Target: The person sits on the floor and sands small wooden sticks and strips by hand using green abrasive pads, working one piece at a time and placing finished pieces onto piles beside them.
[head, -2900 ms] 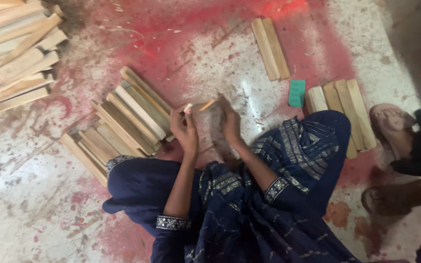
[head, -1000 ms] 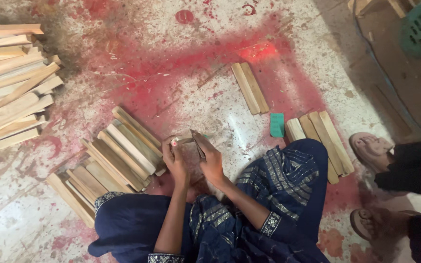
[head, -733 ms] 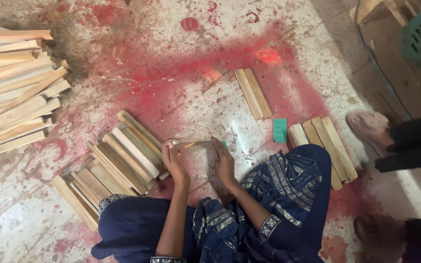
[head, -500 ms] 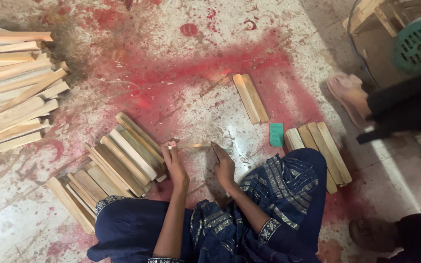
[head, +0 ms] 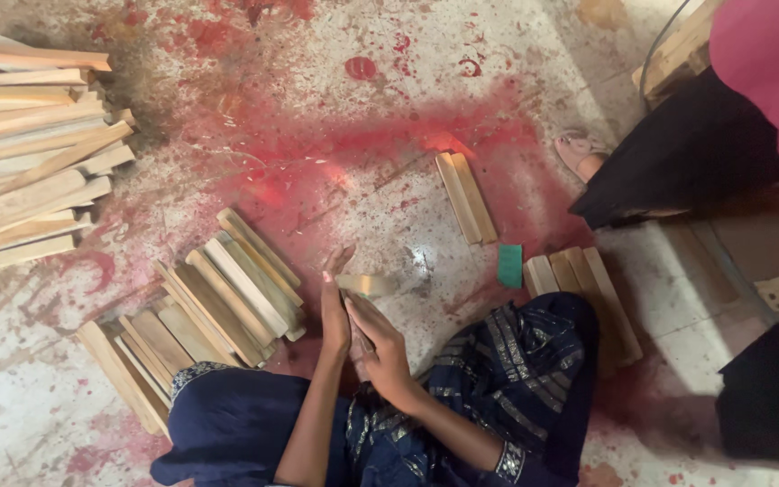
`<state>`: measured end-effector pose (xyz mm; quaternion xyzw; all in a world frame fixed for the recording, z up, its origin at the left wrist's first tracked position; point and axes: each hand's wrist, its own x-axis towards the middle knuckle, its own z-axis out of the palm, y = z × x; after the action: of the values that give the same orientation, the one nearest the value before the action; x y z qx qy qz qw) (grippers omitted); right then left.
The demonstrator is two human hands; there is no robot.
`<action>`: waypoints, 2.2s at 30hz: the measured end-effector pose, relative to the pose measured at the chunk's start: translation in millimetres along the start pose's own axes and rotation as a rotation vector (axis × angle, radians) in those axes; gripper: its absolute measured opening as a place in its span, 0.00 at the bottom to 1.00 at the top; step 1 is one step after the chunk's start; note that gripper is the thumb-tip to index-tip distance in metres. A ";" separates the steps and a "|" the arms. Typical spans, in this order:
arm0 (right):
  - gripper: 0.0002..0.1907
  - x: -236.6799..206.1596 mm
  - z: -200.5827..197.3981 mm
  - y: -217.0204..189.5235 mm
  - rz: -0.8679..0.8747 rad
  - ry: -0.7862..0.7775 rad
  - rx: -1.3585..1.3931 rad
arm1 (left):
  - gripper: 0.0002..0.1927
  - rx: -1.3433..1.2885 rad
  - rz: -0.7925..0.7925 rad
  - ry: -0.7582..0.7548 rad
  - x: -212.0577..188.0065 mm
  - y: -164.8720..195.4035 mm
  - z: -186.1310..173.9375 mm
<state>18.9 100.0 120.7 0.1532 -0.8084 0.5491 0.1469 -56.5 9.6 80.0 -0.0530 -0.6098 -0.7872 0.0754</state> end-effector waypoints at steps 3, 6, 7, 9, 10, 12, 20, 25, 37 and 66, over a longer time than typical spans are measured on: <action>0.33 1.6 -4.1 -0.7 0.064 0.040 -0.078 | 0.36 -0.044 -0.038 -0.046 -3.1 6.5 7.2; 0.30 4.7 -2.0 -0.8 0.097 0.087 -0.063 | 0.37 -0.022 -0.068 -0.093 -5.1 7.4 8.1; 0.30 6.4 -1.3 -1.1 0.098 0.074 -0.048 | 0.38 -0.010 -0.060 -0.113 -4.2 6.7 7.9; 0.30 8.5 -0.8 -3.1 0.099 0.046 -0.023 | 0.39 -0.016 -0.050 -0.088 -2.4 5.2 6.8; 0.30 11.3 -1.4 -3.2 0.091 0.051 -0.013 | 0.39 -0.026 -0.051 -0.076 -1.8 3.9 7.3; 0.30 13.4 -3.2 -3.8 0.085 0.055 -0.004 | 0.41 -0.019 -0.039 -0.092 -1.3 0.4 9.4; 0.29 5.0 -1.1 0.3 0.102 0.023 -0.007 | 0.44 -0.180 -0.086 -0.076 -4.3 -7.4 9.0; 0.29 4.7 7.3 -3.5 0.252 0.042 0.119 | 0.43 -0.149 -0.062 -0.100 -1.0 -9.1 7.5; 0.25 -6.3 -3.6 -16.5 0.181 -0.065 0.131 | 0.41 -0.299 -0.030 -0.053 12.1 -42.4 -1.5; 0.26 -13.0 -2.4 -26.0 0.188 -0.131 0.064 | 0.49 -0.362 -0.092 -0.104 11.1 -32.4 -0.7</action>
<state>41.5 94.2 138.2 0.1169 -0.8091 0.5747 0.0369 -73.3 16.2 50.9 -0.0781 -0.4630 -0.8829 -0.0032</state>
